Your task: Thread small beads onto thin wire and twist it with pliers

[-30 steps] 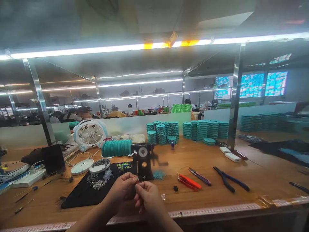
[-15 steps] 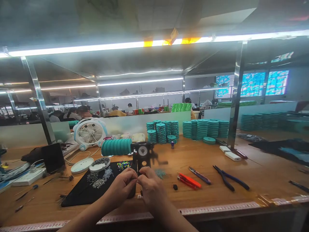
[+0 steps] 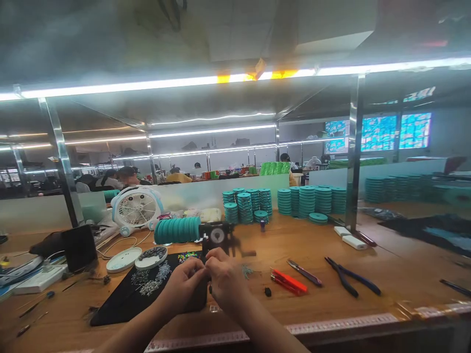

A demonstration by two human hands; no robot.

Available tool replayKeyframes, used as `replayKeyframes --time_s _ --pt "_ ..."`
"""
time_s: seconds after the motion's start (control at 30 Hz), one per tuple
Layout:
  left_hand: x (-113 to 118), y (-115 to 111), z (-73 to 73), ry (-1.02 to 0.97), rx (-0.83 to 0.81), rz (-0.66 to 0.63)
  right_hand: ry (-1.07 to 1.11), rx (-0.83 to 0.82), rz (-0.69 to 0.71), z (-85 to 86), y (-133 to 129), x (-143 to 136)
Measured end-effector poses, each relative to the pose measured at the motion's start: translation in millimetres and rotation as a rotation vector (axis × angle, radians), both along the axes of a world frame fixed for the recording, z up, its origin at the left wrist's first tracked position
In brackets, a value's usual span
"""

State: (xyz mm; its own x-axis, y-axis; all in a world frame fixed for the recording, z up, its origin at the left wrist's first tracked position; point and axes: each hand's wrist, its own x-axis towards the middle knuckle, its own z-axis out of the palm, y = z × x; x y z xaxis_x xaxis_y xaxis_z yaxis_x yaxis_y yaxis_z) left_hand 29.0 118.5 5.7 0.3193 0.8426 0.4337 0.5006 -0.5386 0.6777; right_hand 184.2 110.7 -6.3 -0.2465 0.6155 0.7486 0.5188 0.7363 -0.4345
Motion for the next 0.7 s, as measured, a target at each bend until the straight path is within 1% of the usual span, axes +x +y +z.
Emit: replayKeyframes --time_s 0.1,0.17,0.5,0.63,0.7 --pt "0.8 3.9 -1.3 -0.033 -0.067 -0.001 0.000 0.010 -0.001 -2.6 0.1 0.3" --pt "2.0 5.2 -3.4 -0.045 -0.078 -0.011 0.012 0.004 -0.012 -4.2 2.6 0.1" --pt "8.0 -1.4 -11.0 -0.020 0.095 -0.093 0.112 -0.119 -0.131 -2.3 14.1 -1.8" --pt "8.8 -3.3 -16.4 0.003 0.120 -0.111 0.157 -0.188 -0.178 -5.4 22.1 -1.7" --pt "8.1 -3.5 -17.8 0.017 0.109 -0.147 0.171 -0.228 -0.179 -7.5 27.0 -1.4"
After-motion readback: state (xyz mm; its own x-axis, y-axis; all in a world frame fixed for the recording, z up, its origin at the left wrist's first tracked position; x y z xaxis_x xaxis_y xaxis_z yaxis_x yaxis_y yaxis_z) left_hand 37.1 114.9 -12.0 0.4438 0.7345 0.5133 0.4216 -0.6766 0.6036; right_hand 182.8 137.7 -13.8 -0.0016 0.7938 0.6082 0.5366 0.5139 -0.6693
